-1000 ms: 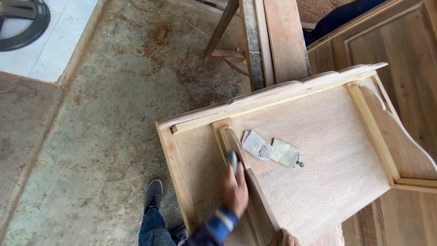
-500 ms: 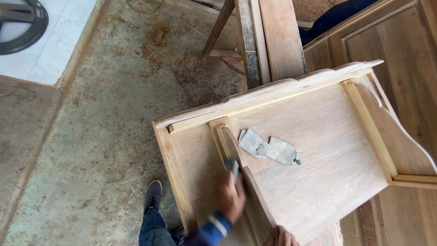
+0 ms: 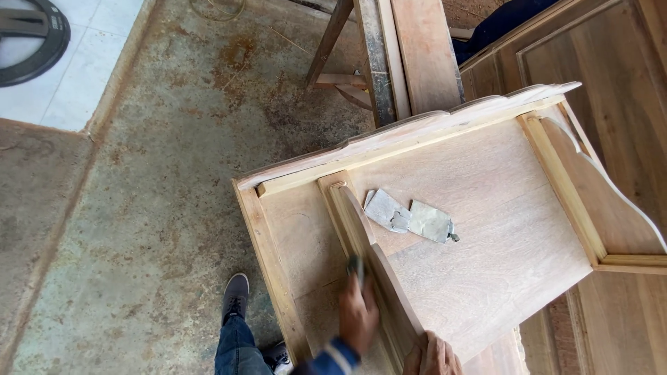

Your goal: Sanding a wooden furniture component by hand with sandpaper.

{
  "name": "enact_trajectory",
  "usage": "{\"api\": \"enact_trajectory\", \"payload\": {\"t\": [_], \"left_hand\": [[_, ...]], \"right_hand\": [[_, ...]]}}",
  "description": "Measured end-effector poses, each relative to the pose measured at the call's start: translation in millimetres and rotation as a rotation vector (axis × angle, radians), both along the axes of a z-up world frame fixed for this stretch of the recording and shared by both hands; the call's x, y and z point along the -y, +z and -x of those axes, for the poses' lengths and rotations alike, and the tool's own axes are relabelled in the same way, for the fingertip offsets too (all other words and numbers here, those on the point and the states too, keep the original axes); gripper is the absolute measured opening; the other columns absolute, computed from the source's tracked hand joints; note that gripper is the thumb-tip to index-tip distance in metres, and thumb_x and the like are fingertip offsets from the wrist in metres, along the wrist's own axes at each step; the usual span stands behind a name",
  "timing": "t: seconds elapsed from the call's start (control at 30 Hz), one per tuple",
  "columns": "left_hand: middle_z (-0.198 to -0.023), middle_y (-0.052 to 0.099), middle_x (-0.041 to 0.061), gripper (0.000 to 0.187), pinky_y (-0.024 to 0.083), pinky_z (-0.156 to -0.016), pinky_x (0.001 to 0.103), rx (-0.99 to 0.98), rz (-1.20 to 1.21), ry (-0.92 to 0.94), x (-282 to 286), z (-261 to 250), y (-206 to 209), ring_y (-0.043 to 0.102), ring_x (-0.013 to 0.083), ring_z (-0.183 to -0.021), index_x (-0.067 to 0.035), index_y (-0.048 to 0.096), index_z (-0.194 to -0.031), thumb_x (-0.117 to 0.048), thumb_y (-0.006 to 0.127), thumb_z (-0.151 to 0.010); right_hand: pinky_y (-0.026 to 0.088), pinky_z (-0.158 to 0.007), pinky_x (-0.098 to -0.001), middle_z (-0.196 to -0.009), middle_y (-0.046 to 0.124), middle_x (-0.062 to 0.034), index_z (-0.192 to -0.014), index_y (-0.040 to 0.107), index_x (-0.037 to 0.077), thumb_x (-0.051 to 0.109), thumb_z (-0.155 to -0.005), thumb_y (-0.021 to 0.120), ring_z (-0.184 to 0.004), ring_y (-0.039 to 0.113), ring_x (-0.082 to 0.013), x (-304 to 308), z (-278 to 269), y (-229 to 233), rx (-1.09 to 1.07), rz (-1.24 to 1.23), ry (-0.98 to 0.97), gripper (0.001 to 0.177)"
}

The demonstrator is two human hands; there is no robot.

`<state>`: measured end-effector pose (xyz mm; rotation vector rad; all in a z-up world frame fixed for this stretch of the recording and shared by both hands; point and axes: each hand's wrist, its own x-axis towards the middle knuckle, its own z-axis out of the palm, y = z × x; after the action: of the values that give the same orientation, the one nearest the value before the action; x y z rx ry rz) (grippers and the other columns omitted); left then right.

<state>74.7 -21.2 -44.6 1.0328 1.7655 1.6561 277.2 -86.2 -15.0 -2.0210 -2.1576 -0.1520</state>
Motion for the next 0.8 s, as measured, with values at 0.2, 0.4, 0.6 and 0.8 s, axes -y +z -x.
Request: {"api": "enact_trajectory", "payload": {"t": [0.2, 0.4, 0.6, 0.8], "left_hand": [[-0.062, 0.056, 0.001, 0.028, 0.042, -0.036, 0.027, 0.074, 0.193, 0.165, -113.7, 64.4, -19.0, 0.052, 0.0103, -0.045, -0.003, 0.062, -0.116, -0.026, 0.046, -0.111], [-0.081, 0.065, 0.008, 0.036, 0.048, -0.049, 0.029, 0.068, -0.056, -0.048, 9.4, -0.7, 30.2, 0.059, 0.0129, -0.062, 0.003, 0.057, -0.129, -0.027, 0.043, -0.116], [-0.056, 0.049, 0.000, 0.036, 0.036, -0.037, 0.032, 0.339, 0.349, 0.023, -101.1, 55.0, 8.9, 0.041, 0.0114, -0.042, -0.006, 0.063, -0.118, -0.035, 0.044, -0.106], [-0.060, 0.053, -0.001, 0.035, 0.038, -0.035, 0.031, 0.382, 0.223, 0.040, -67.5, 33.2, 5.5, 0.044, 0.0114, -0.043, -0.004, 0.064, -0.105, -0.034, 0.046, -0.107]], "right_hand": [[0.061, -0.082, -0.0479, -0.093, 0.073, -0.0237, -0.110, 0.069, -0.003, 0.015, -0.084, 0.065, -0.087, 0.075, -0.0378, 0.2, 39.7, 48.1, 0.011, 0.080, -0.045, 0.032], [0.061, -0.084, -0.0490, -0.094, 0.073, -0.0241, -0.110, 0.069, -0.002, 0.016, -0.083, 0.065, -0.089, 0.075, -0.0392, -2.5, 50.1, 54.1, 0.023, 0.062, -0.066, 0.033], [0.063, -0.081, -0.0466, -0.092, 0.074, -0.0222, -0.109, 0.069, 0.000, 0.015, -0.088, 0.063, -0.088, 0.076, -0.0361, -6.5, 60.8, 71.5, 0.057, 0.074, -0.101, 0.026], [0.063, -0.078, -0.0450, -0.089, 0.073, -0.0212, -0.108, 0.069, 0.000, 0.012, -0.086, 0.065, -0.085, 0.077, -0.0345, -4.7, 50.9, 54.2, 0.021, 0.088, -0.104, 0.025]]}}
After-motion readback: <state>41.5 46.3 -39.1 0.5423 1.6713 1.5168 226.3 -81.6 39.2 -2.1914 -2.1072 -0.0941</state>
